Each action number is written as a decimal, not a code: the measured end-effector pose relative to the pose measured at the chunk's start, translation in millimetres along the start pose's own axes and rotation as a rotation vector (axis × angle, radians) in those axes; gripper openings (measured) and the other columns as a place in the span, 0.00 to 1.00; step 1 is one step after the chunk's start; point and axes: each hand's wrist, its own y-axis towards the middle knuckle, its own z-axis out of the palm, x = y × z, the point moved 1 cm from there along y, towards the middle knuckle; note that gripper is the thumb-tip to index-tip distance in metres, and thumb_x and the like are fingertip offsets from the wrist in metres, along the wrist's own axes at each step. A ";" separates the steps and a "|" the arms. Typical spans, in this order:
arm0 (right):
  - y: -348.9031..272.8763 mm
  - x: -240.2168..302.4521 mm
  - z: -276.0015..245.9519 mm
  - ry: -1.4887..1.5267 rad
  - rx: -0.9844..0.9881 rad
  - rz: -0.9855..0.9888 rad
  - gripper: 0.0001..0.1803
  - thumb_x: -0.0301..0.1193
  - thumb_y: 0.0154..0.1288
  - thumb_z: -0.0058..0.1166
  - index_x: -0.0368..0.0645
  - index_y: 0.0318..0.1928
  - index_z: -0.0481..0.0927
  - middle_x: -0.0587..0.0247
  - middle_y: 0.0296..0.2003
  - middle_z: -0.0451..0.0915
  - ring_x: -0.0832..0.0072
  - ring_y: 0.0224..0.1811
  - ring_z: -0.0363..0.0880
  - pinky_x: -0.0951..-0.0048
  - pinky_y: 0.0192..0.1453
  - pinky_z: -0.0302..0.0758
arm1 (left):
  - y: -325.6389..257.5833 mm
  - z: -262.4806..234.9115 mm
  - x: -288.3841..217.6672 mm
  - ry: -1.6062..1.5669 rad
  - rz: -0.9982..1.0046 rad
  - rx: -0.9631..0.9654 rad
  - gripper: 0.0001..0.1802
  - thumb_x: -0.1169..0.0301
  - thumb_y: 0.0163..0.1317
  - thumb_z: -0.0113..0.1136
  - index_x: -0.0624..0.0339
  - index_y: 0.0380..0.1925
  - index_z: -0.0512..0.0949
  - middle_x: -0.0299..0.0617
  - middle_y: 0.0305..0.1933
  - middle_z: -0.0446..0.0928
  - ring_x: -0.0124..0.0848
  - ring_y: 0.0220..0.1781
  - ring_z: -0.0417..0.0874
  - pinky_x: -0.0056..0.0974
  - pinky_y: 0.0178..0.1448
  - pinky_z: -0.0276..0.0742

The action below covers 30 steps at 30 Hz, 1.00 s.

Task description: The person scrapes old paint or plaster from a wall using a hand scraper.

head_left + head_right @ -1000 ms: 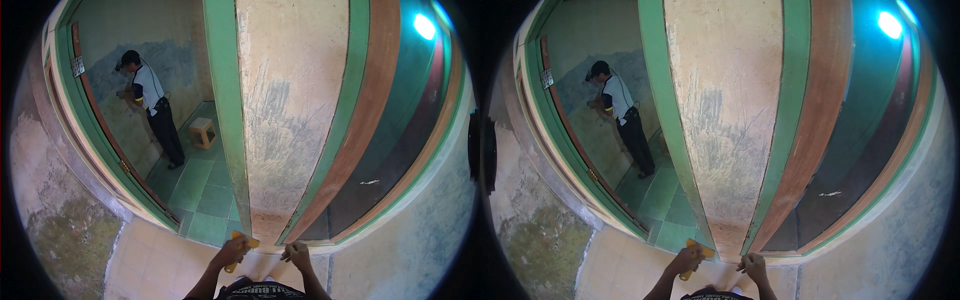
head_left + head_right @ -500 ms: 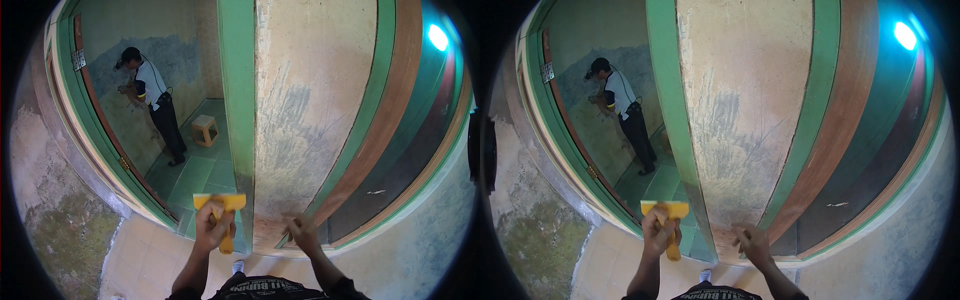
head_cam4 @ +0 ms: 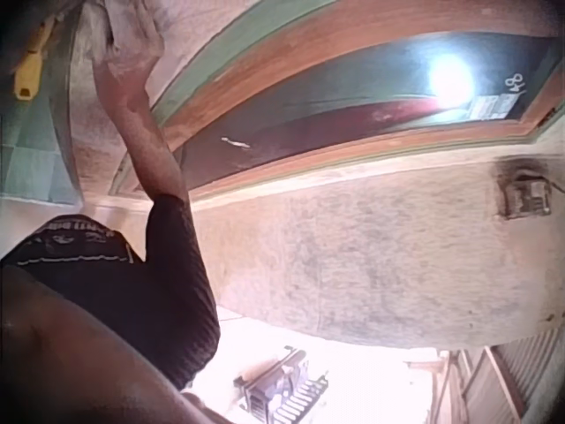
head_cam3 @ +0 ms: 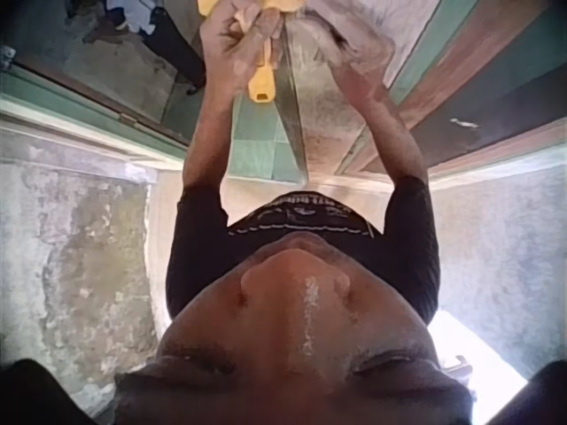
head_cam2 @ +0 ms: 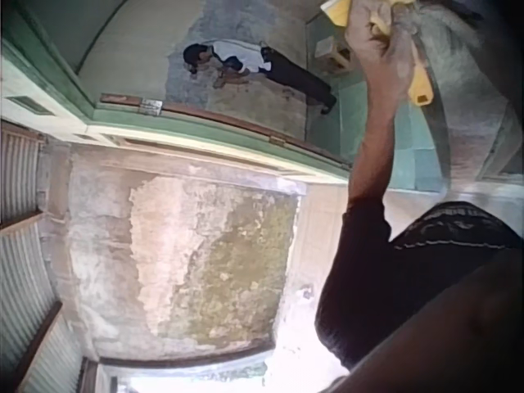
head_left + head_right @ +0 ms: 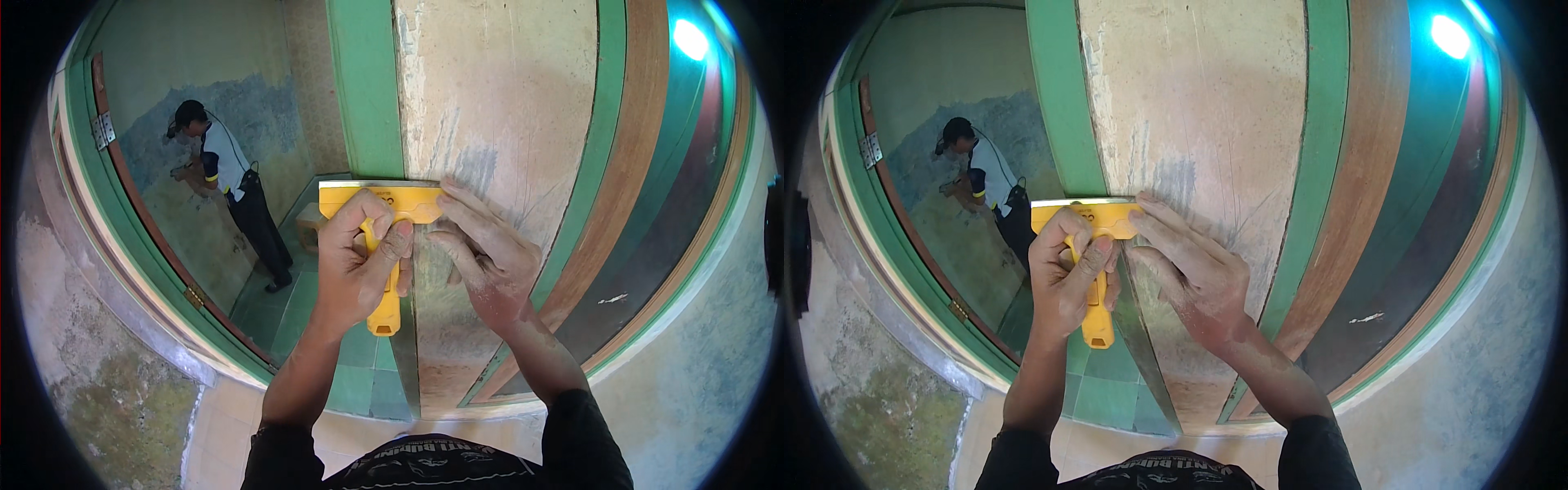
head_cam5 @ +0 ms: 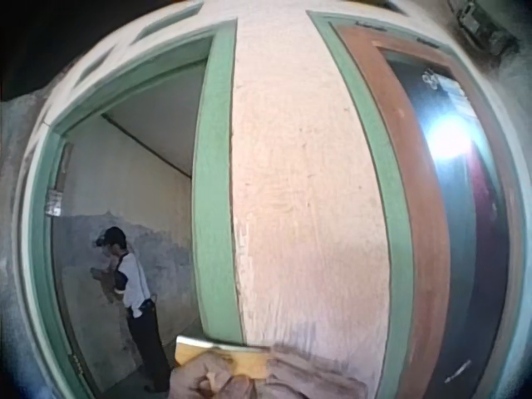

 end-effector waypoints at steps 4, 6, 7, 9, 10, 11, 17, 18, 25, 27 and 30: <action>0.0 -1.4 -4.6 -0.123 -0.095 -0.199 0.17 0.21 0.50 0.64 0.38 0.43 0.79 0.54 0.42 0.80 0.68 0.41 0.82 0.75 0.41 0.79 | 2.8 3.7 -1.3 0.019 0.011 0.026 0.12 0.81 0.64 0.50 0.57 0.25 0.61 0.37 0.23 0.68 0.20 0.17 0.68 0.25 0.15 0.66; 0.0 2.0 -5.1 -0.162 -0.128 -0.245 0.15 0.20 0.49 0.64 0.38 0.40 0.80 0.55 0.37 0.81 0.70 0.36 0.83 0.76 0.37 0.80 | 1.4 3.6 -2.2 0.058 0.002 -0.027 0.12 0.81 0.64 0.50 0.57 0.25 0.61 0.38 0.23 0.69 0.20 0.16 0.69 0.25 0.15 0.67; 1.2 6.8 -7.1 -0.180 -0.105 -0.119 0.12 0.22 0.50 0.64 0.37 0.38 0.80 0.56 0.32 0.81 0.72 0.31 0.81 0.76 0.32 0.78 | 1.9 3.8 -1.9 0.056 0.000 -0.025 0.12 0.81 0.64 0.50 0.57 0.25 0.61 0.38 0.23 0.69 0.20 0.16 0.69 0.25 0.15 0.67; 5.5 12.8 -9.8 -0.196 -0.082 0.009 0.10 0.23 0.51 0.64 0.37 0.35 0.80 0.58 0.27 0.80 0.73 0.26 0.80 0.76 0.28 0.76 | 2.4 4.0 -1.6 0.063 0.000 -0.027 0.11 0.79 0.65 0.49 0.56 0.26 0.60 0.41 0.22 0.68 0.22 0.13 0.67 0.25 0.12 0.64; 9.2 13.7 -10.0 -0.179 -0.032 0.065 0.09 0.26 0.53 0.64 0.36 0.34 0.79 0.58 0.25 0.79 0.75 0.23 0.78 0.77 0.25 0.74 | 2.5 4.6 -1.6 0.063 -0.003 -0.026 0.11 0.79 0.65 0.49 0.56 0.26 0.60 0.41 0.22 0.68 0.22 0.13 0.67 0.25 0.12 0.64; 12.7 14.7 -9.9 -0.160 0.020 0.120 0.09 0.29 0.55 0.63 0.35 0.32 0.79 0.58 0.22 0.78 0.76 0.20 0.77 0.77 0.22 0.71 | 2.5 5.2 -1.8 0.068 -0.015 -0.034 0.11 0.79 0.65 0.49 0.56 0.26 0.60 0.41 0.22 0.68 0.22 0.13 0.67 0.25 0.12 0.64; 22.8 27.3 -2.4 0.180 0.109 0.531 0.14 0.33 0.61 0.57 0.31 0.30 0.79 0.59 0.19 0.76 0.80 0.14 0.73 0.80 0.16 0.68 | 3.0 7.3 -9.3 0.029 -0.093 -0.048 0.10 0.79 0.66 0.48 0.56 0.27 0.60 0.37 0.22 0.68 0.21 0.15 0.69 0.26 0.14 0.66; 24.1 28.9 -1.7 0.181 0.113 0.530 0.14 0.33 0.61 0.57 0.31 0.30 0.79 0.59 0.19 0.76 0.80 0.14 0.73 0.80 0.16 0.68 | 2.1 10.1 -10.8 -0.021 -0.130 -0.095 0.10 0.77 0.66 0.47 0.56 0.27 0.60 0.37 0.21 0.67 0.21 0.14 0.68 0.26 0.13 0.66; 13.2 32.3 11.4 0.392 0.058 0.716 0.15 0.33 0.65 0.52 0.30 0.30 0.78 0.61 0.19 0.75 0.81 0.13 0.71 0.80 0.15 0.68 | -4.9 11.4 -11.5 -0.056 -0.158 -0.128 0.09 0.75 0.68 0.45 0.55 0.28 0.60 0.37 0.18 0.65 0.21 0.13 0.66 0.27 0.13 0.65; 13.1 31.0 14.2 0.393 0.045 0.719 0.15 0.33 0.65 0.51 0.30 0.30 0.78 0.61 0.19 0.74 0.81 0.13 0.71 0.80 0.15 0.67 | -3.1 11.2 -11.1 -0.033 -0.149 -0.127 0.09 0.75 0.68 0.45 0.55 0.28 0.59 0.37 0.17 0.65 0.21 0.13 0.66 0.27 0.13 0.65; 16.8 33.6 15.6 0.446 0.013 0.704 0.15 0.33 0.66 0.50 0.31 0.30 0.78 0.61 0.19 0.74 0.81 0.13 0.71 0.79 0.15 0.67 | 5.4 11.3 -19.5 0.011 -0.139 -0.112 0.10 0.76 0.68 0.45 0.55 0.27 0.59 0.36 0.18 0.65 0.20 0.13 0.64 0.26 0.12 0.64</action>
